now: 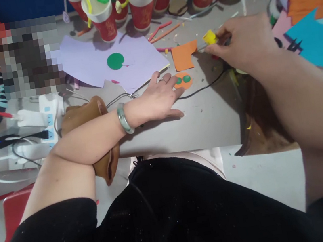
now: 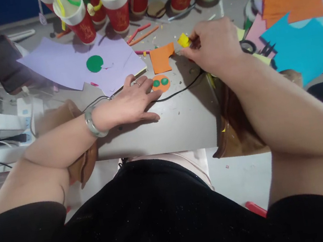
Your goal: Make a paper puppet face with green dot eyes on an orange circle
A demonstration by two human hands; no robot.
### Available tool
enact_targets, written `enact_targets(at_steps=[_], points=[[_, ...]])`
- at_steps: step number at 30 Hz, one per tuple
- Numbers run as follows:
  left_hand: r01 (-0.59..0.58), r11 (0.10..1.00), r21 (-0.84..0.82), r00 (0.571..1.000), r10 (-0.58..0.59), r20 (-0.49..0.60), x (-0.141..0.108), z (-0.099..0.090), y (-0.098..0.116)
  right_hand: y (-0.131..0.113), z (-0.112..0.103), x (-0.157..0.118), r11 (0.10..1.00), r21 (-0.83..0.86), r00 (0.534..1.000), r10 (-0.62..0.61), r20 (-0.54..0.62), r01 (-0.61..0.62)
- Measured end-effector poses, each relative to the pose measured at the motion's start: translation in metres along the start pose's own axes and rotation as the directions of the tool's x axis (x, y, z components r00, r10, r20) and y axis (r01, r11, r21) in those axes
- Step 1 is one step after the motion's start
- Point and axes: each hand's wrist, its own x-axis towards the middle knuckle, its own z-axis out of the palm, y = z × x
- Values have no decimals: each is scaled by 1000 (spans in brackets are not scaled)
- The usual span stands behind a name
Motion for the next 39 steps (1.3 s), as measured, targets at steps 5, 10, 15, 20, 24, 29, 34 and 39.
enact_targets(at_steps=[5,10,15,20,24,29,34,39], points=[[19,999,33,999,-21,41,-1,-4,4,-18,7,-20,910,407,994,102,-38,-78],[43,999,0,996,-43,82,-4,-9,8,-32,22,-40,777,630,1000,-19,0,14],[59,998,-26,992,-56,111,-4,-13,9,-41,33,-49,783,622,997,-59,40,21],[72,997,-27,991,-68,117,-5,-11,9,-44,42,-52,799,598,995,-96,37,55],[75,996,-47,992,-70,107,-5,-11,9,-43,46,-52,835,541,990,-137,20,105],[112,993,-41,983,-105,151,-6,-13,12,-43,46,-50,887,424,979,-204,4,183],[114,993,-31,984,-109,144,-5,-13,13,-44,48,-47,919,323,970,-243,6,228],[105,994,-19,983,-101,151,-5,-14,13,-46,55,-46,904,404,990,-140,-31,140]])
